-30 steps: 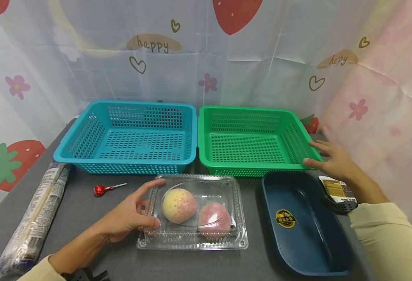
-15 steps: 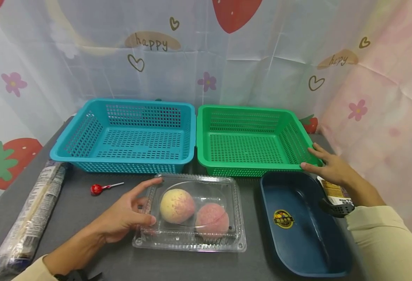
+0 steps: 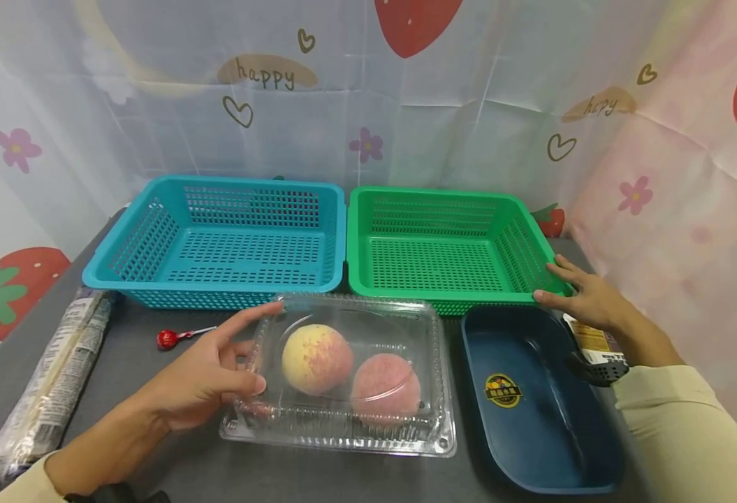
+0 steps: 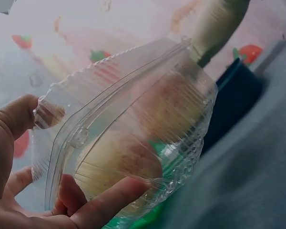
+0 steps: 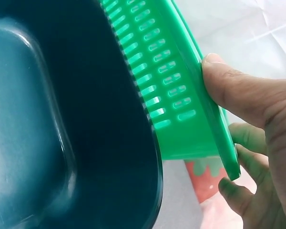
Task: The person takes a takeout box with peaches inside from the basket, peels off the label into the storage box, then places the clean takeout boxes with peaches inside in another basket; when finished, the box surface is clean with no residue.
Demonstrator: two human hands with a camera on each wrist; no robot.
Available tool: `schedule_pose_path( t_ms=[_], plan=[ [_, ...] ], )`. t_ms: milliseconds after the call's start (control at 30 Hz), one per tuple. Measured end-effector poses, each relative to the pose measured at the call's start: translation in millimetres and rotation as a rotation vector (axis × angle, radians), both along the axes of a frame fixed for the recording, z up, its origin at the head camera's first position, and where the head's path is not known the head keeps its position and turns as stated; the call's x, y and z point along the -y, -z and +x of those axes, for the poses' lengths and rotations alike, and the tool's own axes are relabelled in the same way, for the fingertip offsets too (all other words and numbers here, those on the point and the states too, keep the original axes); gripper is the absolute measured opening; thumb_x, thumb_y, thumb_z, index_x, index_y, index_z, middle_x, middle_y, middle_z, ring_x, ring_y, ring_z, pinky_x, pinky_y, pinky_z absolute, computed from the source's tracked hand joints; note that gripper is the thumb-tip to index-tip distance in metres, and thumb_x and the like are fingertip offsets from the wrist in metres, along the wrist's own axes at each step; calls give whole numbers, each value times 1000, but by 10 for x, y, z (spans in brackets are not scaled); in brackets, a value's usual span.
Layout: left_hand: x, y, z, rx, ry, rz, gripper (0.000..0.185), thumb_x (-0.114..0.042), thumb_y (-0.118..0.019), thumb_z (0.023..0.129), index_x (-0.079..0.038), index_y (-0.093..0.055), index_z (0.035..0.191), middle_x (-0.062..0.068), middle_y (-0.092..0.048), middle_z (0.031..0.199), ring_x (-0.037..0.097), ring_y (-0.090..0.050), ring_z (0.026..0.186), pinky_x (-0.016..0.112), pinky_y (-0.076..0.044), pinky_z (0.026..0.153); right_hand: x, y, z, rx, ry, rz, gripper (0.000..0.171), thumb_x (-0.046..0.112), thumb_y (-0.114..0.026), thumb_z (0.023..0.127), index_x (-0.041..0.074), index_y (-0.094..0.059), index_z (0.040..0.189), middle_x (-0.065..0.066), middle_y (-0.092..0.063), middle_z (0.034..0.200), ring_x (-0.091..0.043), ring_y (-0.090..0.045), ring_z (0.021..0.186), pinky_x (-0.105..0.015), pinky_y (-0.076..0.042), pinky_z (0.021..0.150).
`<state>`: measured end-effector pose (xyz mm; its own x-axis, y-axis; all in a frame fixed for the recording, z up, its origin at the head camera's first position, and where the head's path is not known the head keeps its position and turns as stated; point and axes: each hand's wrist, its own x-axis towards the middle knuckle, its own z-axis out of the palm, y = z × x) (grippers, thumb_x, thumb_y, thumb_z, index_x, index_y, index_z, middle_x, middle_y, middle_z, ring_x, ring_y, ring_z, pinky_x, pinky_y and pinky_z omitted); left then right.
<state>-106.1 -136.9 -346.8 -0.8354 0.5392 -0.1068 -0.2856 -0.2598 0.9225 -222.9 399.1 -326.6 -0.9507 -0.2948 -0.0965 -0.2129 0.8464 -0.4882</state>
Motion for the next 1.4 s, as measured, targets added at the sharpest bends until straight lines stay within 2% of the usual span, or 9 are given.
schedule_pose_path(
  t_ms=[133, 367, 733, 900, 1033, 1100, 1167, 1300, 1400],
  plan=[
    [0, -233, -24, -30, -2, -10, 94, 12, -70, 78, -24, -27, 153, 25, -48, 98, 29, -59, 79, 63, -50, 73, 13, -2, -10, 8, -4, 5, 78, 32, -63, 94, -7, -24, 149, -26, -8, 156, -58, -12, 134, -73, -20, 97],
    [-58, -580, -124, -59, -34, -54, 92, 12, -69, 77, -27, -31, 151, 26, -48, 95, 30, -55, 77, 62, -50, 73, 7, -12, -19, -2, -4, 29, 78, 34, -63, 93, -7, -27, 148, -27, -11, 155, -59, -15, 132, -72, -21, 97],
    [-361, -962, -361, -78, -61, -60, 88, 13, -68, 77, -31, -38, 147, 22, -49, 89, 35, -59, 84, 61, -52, 70, -2, -44, -24, 18, 11, 60, 80, 35, -64, 93, -9, -26, 147, -29, -12, 154, -59, -15, 132, -71, -21, 98],
    [-476, -1112, -507, -71, -91, -45, 86, 14, -68, 77, -33, -43, 145, 17, -45, 81, 27, -53, 73, 61, -51, 69, 12, -61, -48, 38, 0, 33, 77, 29, -64, 93, -10, -24, 147, -31, -11, 153, -60, -16, 131, -71, -22, 97],
    [-585, -1210, -669, -88, -117, -42, 82, 12, -68, 80, -34, -45, 143, 16, -49, 80, 20, -45, 54, 61, -52, 70, 21, -56, -50, 24, -13, -19, 74, 20, -67, 91, -10, -27, 146, -32, -17, 151, -59, -24, 129, -70, -25, 97],
    [-649, -1246, -760, -98, -132, -54, 80, 11, -68, 80, -35, -46, 142, 16, -51, 81, 19, -38, 46, 60, -52, 69, 26, -52, -41, 18, -5, -25, 76, 22, -68, 91, -9, -27, 147, -35, -26, 146, -58, -33, 124, -70, -29, 95],
    [-720, -1272, -849, -98, -142, -66, 79, 10, -68, 81, -36, -47, 142, 18, -52, 88, 19, -39, 45, 60, -53, 69, 37, -51, -29, 19, 7, -12, 77, 28, -67, 91, -8, -28, 147, -38, -35, 139, -57, -40, 117, -70, -32, 92],
    [-860, -1273, -1026, -86, -144, -78, 80, 9, -69, 80, -37, -47, 141, 20, -54, 97, 20, -38, 45, 59, -53, 69, 46, -61, -18, 36, 27, 33, 79, 36, -65, 92, -11, -30, 145, -44, -34, 136, -60, -35, 120, -72, -29, 92],
    [-949, -1236, -1154, -88, -135, -81, 81, 9, -70, 80, -36, -45, 143, 19, -50, 114, 20, -38, 47, 57, -54, 68, 48, -70, -22, 40, 32, 59, 80, 38, -65, 92, -12, -29, 145, -44, -27, 140, -63, -26, 125, -73, -26, 93]
  ],
)
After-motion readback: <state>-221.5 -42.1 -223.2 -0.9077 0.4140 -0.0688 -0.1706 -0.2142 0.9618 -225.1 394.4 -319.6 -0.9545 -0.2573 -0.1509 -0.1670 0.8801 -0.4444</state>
